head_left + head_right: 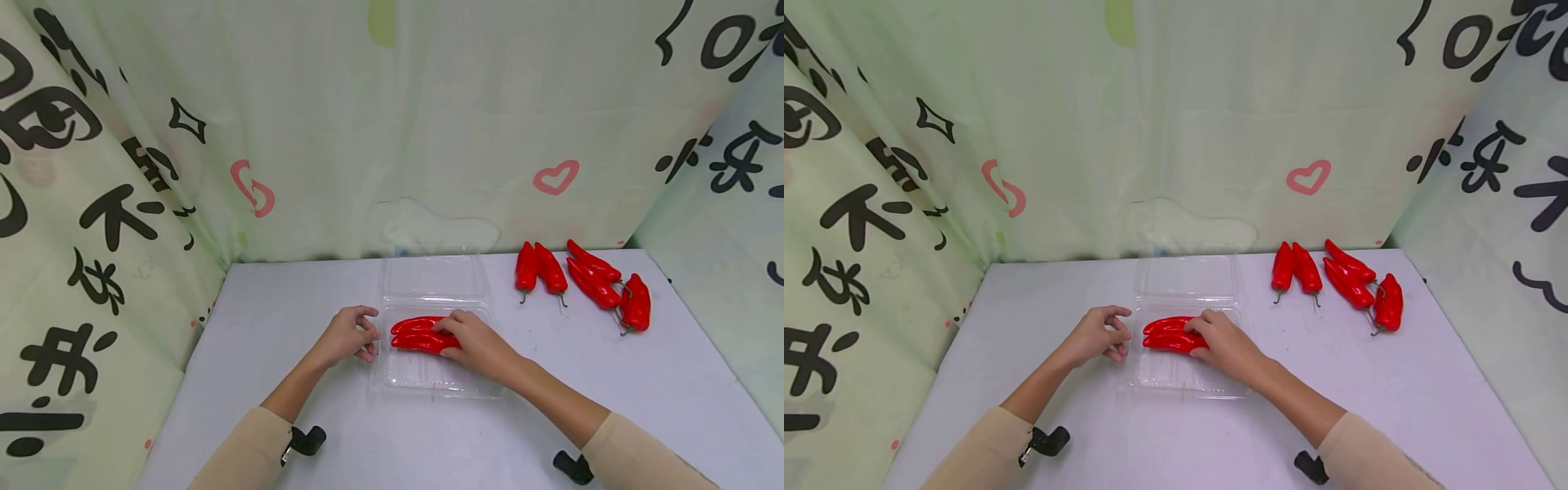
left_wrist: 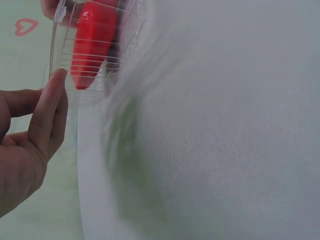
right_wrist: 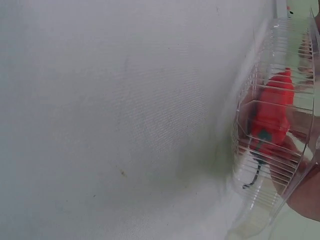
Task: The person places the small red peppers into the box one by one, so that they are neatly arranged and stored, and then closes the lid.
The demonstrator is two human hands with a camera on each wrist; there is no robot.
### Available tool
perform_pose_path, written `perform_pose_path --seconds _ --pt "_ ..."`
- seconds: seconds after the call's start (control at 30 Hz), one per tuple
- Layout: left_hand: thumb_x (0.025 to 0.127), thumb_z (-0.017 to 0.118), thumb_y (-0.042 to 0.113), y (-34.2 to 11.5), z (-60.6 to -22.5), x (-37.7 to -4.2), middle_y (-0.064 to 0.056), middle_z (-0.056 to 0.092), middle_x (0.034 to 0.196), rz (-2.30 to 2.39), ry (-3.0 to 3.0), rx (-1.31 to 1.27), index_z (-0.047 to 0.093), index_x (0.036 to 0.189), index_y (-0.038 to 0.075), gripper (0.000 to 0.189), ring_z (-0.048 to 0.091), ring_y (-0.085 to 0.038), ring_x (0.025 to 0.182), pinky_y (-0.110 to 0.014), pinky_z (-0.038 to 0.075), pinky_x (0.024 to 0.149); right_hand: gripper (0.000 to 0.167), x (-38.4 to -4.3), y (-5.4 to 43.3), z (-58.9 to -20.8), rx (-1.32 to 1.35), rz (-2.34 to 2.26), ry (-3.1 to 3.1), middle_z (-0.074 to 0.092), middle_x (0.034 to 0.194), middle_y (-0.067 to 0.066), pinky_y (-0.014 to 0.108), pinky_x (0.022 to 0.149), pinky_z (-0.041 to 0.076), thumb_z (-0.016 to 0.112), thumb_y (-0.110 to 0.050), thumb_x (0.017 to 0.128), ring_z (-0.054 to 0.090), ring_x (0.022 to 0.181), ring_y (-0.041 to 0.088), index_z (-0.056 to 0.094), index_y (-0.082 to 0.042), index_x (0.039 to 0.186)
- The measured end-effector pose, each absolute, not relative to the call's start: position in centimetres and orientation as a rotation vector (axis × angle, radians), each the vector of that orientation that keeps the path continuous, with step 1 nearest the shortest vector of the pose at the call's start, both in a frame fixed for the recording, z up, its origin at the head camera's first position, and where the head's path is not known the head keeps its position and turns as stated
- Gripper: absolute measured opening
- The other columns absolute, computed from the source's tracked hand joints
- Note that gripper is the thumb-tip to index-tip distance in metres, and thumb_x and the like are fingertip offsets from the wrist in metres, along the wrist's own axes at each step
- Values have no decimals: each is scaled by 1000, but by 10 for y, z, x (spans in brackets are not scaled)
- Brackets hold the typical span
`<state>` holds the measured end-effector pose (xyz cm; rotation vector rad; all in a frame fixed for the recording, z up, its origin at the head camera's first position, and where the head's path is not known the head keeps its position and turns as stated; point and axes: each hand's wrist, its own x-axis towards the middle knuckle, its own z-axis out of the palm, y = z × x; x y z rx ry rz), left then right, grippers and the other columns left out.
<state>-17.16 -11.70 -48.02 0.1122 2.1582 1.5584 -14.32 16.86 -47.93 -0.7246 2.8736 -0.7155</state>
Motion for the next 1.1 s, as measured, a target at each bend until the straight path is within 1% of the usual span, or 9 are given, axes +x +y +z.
perform_pose_path --seconds 0.3,0.47,0.63,0.87,1.1 --pt "95 69 0 -116 -481 -171 -23 67 100 1541 2170 101 51 142 -6 51 72 -23 64 -33 64 58 48 -139 182 -473 -713 -795 2868 64 120 7 37 85 65 87 -15 82 61 112 24 69 -13 126" --pt "95 69 -1 -116 -482 -172 -22 67 99 1538 2174 95 52 142 -5 50 73 -26 65 -33 64 59 47 -138 194 -471 -723 -845 2891 66 120 4 38 88 64 86 -15 83 63 111 22 68 -14 127" --pt "95 69 0 -118 -482 -173 -20 68 98 1537 2178 95 52 142 -5 50 73 -26 66 -33 64 59 49 -136 205 -469 -711 -895 2924 66 122 4 40 90 63 85 -14 85 66 111 25 66 -14 130" --pt "95 68 0 -117 -480 -172 -20 68 97 1535 2181 91 52 142 -5 50 74 -27 66 -33 64 59 52 -133 221 -463 -680 -969 2981 66 125 7 44 86 64 84 -12 85 67 108 29 64 -13 133" --pt "96 68 0 -117 -479 -172 -20 67 98 1524 2186 90 52 142 -5 49 72 -22 63 -32 64 59 56 -132 244 -459 -595 -939 3052 65 127 11 48 85 64 85 -15 85 67 109 31 61 -10 136"
